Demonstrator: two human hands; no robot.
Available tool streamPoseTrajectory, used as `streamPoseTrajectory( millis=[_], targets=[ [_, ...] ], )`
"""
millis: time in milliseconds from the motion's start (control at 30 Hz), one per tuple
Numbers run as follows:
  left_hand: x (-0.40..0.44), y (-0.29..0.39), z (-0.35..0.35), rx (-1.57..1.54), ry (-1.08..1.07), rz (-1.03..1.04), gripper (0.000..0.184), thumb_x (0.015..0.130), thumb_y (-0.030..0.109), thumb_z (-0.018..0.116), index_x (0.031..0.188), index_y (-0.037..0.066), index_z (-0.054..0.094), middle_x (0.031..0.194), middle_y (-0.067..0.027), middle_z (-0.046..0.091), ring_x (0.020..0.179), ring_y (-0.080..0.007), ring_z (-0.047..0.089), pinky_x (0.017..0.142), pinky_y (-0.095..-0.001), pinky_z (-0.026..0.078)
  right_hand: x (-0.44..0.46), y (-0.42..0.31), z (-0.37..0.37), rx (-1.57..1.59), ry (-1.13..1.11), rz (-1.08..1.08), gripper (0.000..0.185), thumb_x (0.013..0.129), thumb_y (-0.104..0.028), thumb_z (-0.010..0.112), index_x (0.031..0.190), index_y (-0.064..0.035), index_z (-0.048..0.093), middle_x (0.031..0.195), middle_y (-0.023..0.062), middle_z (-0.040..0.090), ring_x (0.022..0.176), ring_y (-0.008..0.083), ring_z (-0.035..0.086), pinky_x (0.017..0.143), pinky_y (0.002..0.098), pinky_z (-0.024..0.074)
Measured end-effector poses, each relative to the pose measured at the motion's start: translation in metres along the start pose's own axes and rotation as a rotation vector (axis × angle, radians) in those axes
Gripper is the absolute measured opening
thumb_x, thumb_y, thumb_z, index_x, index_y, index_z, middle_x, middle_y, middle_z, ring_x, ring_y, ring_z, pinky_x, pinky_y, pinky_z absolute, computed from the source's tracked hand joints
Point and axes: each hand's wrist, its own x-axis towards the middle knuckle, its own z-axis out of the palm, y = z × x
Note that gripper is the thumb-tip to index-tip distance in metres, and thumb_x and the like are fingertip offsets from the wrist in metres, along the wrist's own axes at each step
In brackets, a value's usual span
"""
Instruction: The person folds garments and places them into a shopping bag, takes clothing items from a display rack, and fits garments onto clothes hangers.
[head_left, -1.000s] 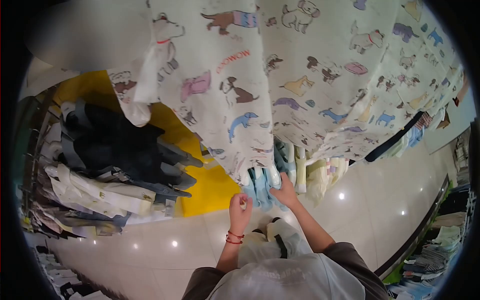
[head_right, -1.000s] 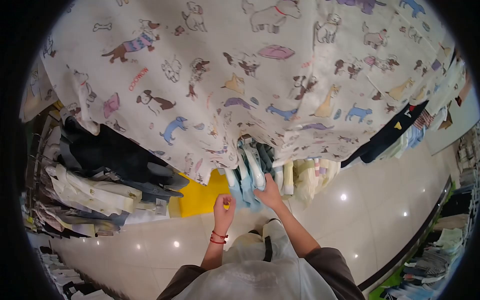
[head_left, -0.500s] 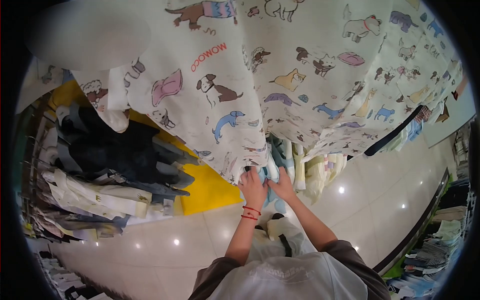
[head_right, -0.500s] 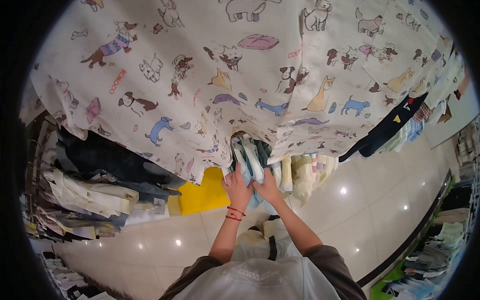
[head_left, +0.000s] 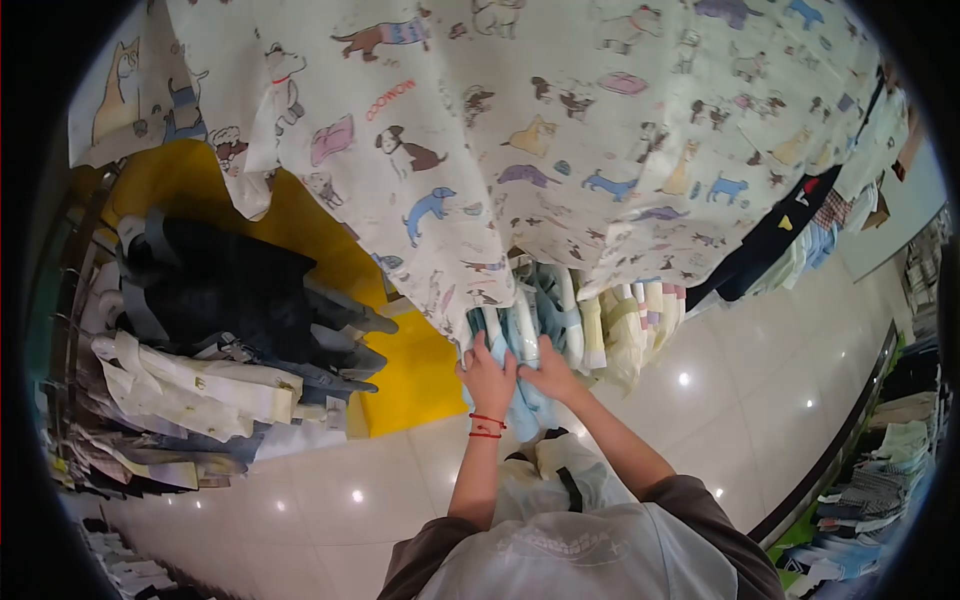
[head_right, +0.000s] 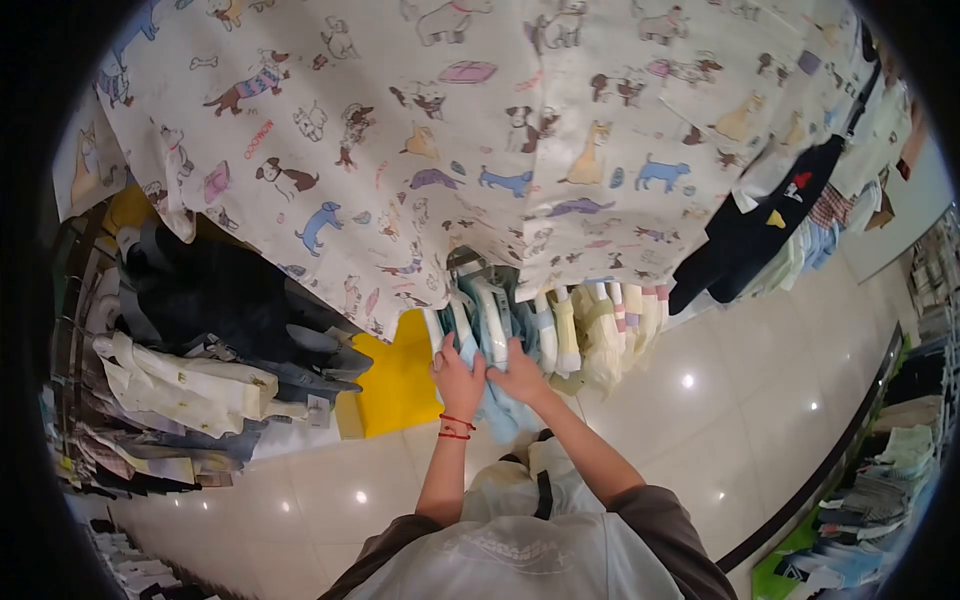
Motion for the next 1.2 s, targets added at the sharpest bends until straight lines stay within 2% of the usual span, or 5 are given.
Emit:
streamPoseTrajectory(
  millis=[300, 533, 933, 1033, 1200],
  targets=[
    [0.001, -0.003, -0.018, 0.033, -0.106, -0.013, 0.045, 0.076, 0.023, 0.059, 0.115, 0.005, 0.046, 0.114, -0.0152, 0.049, 0.102, -0.034, 0.045, 0.085, -0.05, 0.034, -0.018, -0.002, 0.004, -0.239, 0.105, -0.186, 0.058, 0.073, -0.03, 0.067, 0.114, 0.0017, 0.04, 0.112, 0.0251, 0.045, 0.105, 0.0402, 0.046, 0.088, 0.0416, 0.0397],
    [-0.033, 0.019, -0.014, 0.05, -0.207, 0.119, 0.056, 0.072, 0.029, 0.064, 0.121, 0.009, 0.045, 0.132, -0.0144, 0.033, 0.124, -0.0343, 0.029, 0.098, -0.0631, 0.021, -0.03, 0.007, -0.03, -0.381, 0.634, -0.257, 0.054, 0.068, -0.016, 0.071, 0.114, -0.004, 0.045, 0.118, 0.0216, 0.042, 0.108, 0.0396, 0.043, 0.091, 0.0431, 0.0372],
    [-0.06, 0.06, -0.023, -0.193, -0.348, 0.409, 0.05, 0.072, 0.013, 0.064, 0.118, 0.005, 0.045, 0.127, -0.016, 0.04, 0.114, -0.0374, 0.039, 0.097, -0.0443, 0.033, -0.019, 0.05, -0.044, -0.135, 0.007, -0.179, 0.037, 0.08, -0.025, 0.062, 0.113, -0.0099, 0.056, 0.108, 0.0211, 0.053, 0.096, 0.0329, 0.052, 0.083, 0.0375, 0.0436],
    [-0.058, 0.069, -0.02, -0.338, -0.343, 0.402, 0.049, 0.073, 0.008, 0.062, 0.118, 0.004, 0.045, 0.126, -0.017, 0.04, 0.114, -0.0388, 0.04, 0.097, -0.0435, 0.034, -0.039, 0.033, -0.055, -0.195, -0.057, -0.192, 0.035, 0.078, -0.02, 0.06, 0.109, -0.0049, 0.054, 0.092, 0.0186, 0.06, 0.096, 0.0362, 0.049, 0.084, 0.0399, 0.041],
    [-0.047, 0.095, -0.005, -0.333, -0.244, 0.395, 0.049, 0.073, 0.006, 0.061, 0.119, 0.002, 0.045, 0.126, -0.0194, 0.04, 0.115, -0.0397, 0.039, 0.098, -0.0438, 0.033, -0.055, 0.025, -0.088, -0.189, 0.184, -0.425, 0.042, 0.071, -0.009, 0.064, 0.109, -0.0007, 0.047, 0.111, 0.0219, 0.05, 0.097, 0.0401, 0.047, 0.082, 0.0435, 0.0413]
  ],
)
